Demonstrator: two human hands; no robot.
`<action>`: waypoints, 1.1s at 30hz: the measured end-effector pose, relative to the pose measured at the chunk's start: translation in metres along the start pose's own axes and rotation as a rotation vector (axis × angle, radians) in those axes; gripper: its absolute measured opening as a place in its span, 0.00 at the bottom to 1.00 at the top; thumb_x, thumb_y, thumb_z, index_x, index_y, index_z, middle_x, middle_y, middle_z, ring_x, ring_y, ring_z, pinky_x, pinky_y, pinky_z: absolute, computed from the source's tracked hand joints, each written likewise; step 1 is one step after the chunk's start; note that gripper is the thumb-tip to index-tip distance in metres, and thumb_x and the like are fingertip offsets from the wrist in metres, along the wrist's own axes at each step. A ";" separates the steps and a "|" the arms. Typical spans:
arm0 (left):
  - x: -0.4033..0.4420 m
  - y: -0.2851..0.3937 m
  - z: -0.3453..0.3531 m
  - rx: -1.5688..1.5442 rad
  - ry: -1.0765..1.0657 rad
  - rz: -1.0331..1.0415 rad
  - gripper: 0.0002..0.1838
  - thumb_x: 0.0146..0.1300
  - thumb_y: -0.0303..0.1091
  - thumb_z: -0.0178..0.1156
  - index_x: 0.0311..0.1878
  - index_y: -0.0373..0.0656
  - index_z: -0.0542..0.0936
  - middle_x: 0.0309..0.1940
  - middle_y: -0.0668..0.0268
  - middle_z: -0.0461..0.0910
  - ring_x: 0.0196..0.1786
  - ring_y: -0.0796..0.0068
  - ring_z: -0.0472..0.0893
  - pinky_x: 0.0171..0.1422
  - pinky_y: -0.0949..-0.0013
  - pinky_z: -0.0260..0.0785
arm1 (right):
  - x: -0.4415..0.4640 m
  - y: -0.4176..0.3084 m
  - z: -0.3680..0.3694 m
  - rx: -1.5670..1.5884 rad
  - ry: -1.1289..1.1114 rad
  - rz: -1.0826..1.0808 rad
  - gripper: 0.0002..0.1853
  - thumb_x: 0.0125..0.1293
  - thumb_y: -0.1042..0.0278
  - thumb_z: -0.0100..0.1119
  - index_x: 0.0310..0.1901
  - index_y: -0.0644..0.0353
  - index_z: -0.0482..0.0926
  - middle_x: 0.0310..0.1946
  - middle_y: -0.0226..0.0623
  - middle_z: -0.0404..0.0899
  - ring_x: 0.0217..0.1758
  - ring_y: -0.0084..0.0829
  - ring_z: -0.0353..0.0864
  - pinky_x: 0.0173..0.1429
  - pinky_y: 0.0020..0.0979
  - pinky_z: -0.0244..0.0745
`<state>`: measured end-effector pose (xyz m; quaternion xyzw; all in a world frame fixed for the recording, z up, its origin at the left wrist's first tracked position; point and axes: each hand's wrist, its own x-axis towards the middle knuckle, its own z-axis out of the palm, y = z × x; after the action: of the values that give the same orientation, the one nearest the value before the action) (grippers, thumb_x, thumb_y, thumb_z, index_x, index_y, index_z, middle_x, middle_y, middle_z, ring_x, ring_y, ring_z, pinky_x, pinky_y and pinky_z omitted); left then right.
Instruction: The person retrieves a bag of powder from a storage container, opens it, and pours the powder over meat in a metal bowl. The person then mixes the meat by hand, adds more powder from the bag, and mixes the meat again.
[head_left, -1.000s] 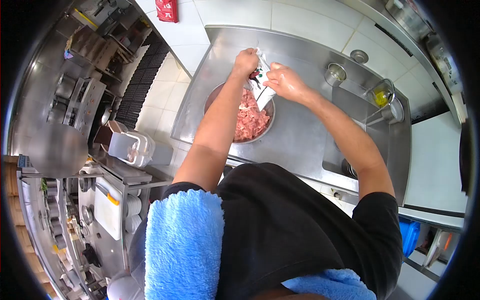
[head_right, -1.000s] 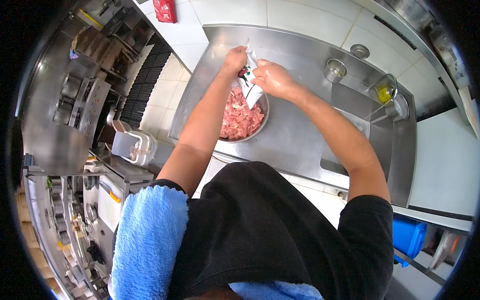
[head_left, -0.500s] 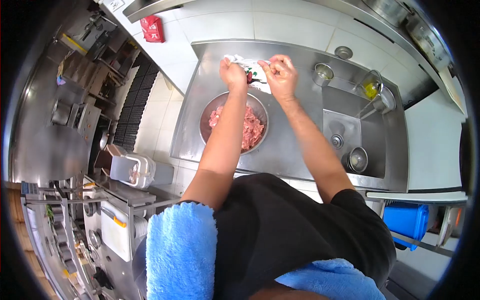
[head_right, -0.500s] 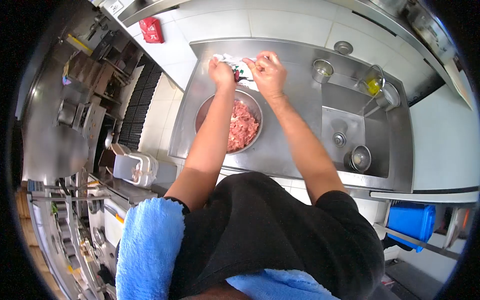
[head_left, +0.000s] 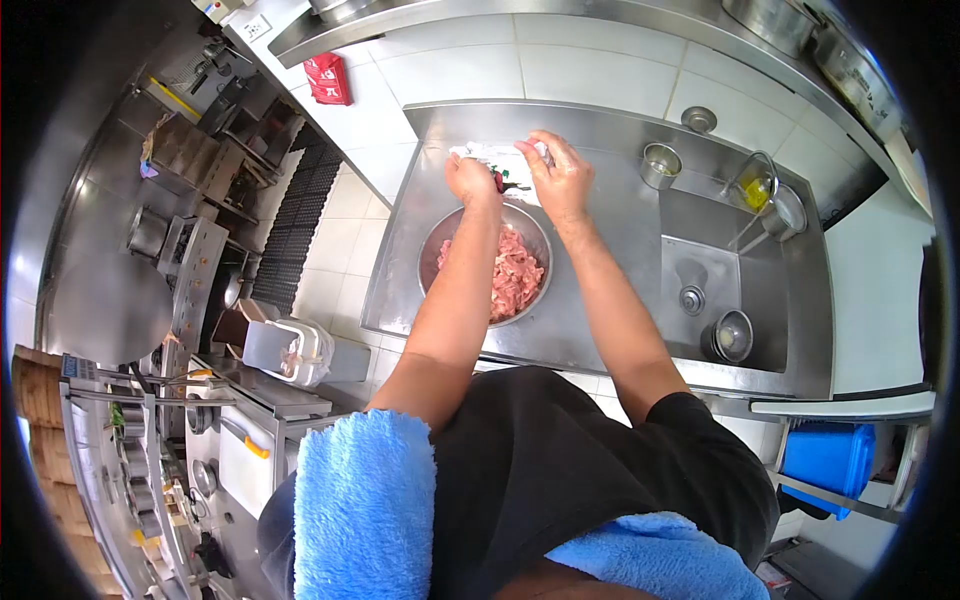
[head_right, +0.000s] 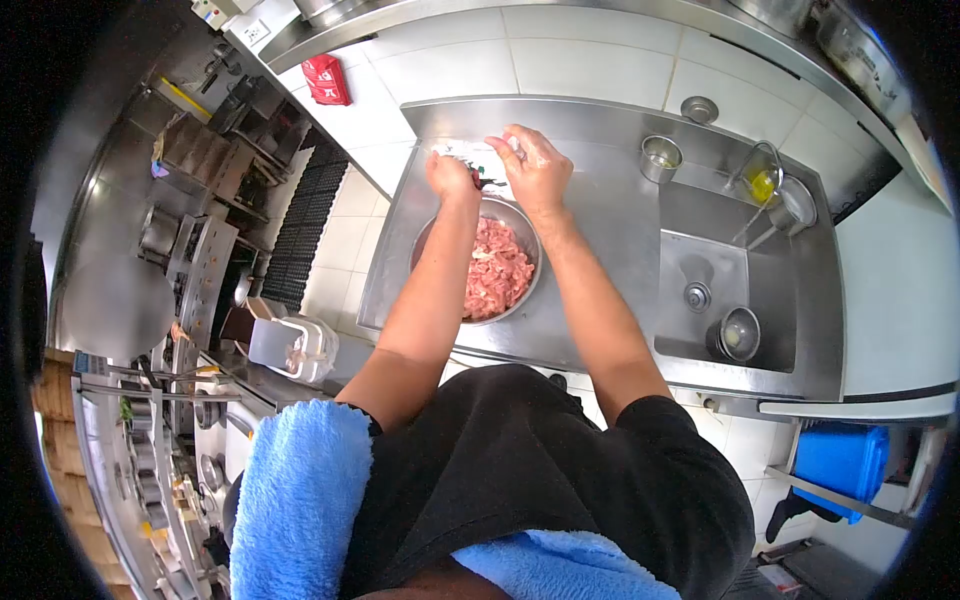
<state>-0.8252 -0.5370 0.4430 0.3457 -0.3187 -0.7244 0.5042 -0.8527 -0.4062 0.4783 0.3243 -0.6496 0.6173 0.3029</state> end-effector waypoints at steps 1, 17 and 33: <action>0.004 -0.004 -0.002 0.027 -0.010 0.049 0.18 0.83 0.39 0.39 0.43 0.36 0.74 0.37 0.58 0.79 0.36 0.67 0.80 0.41 0.60 0.75 | -0.003 -0.003 -0.003 0.031 -0.034 0.094 0.12 0.61 0.60 0.77 0.38 0.59 0.88 0.31 0.34 0.88 0.31 0.27 0.86 0.34 0.30 0.78; 0.013 -0.004 -0.012 0.156 -0.087 -0.004 0.15 0.83 0.40 0.43 0.46 0.40 0.76 0.32 0.64 0.78 0.31 0.71 0.78 0.36 0.63 0.75 | -0.014 0.024 -0.010 -0.046 0.081 -0.163 0.11 0.66 0.59 0.72 0.43 0.58 0.87 0.33 0.37 0.88 0.33 0.28 0.84 0.37 0.30 0.77; -0.045 0.015 -0.025 1.815 -0.831 0.632 0.18 0.66 0.37 0.51 0.48 0.40 0.86 0.41 0.43 0.86 0.49 0.42 0.85 0.56 0.46 0.76 | -0.035 0.071 -0.070 0.083 0.028 0.299 0.12 0.72 0.61 0.67 0.43 0.62 0.88 0.29 0.38 0.88 0.29 0.27 0.85 0.37 0.29 0.78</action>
<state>-0.7854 -0.5009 0.4490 0.2191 -0.9668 -0.1100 0.0726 -0.8884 -0.3326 0.4114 0.2278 -0.6604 0.6861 0.2031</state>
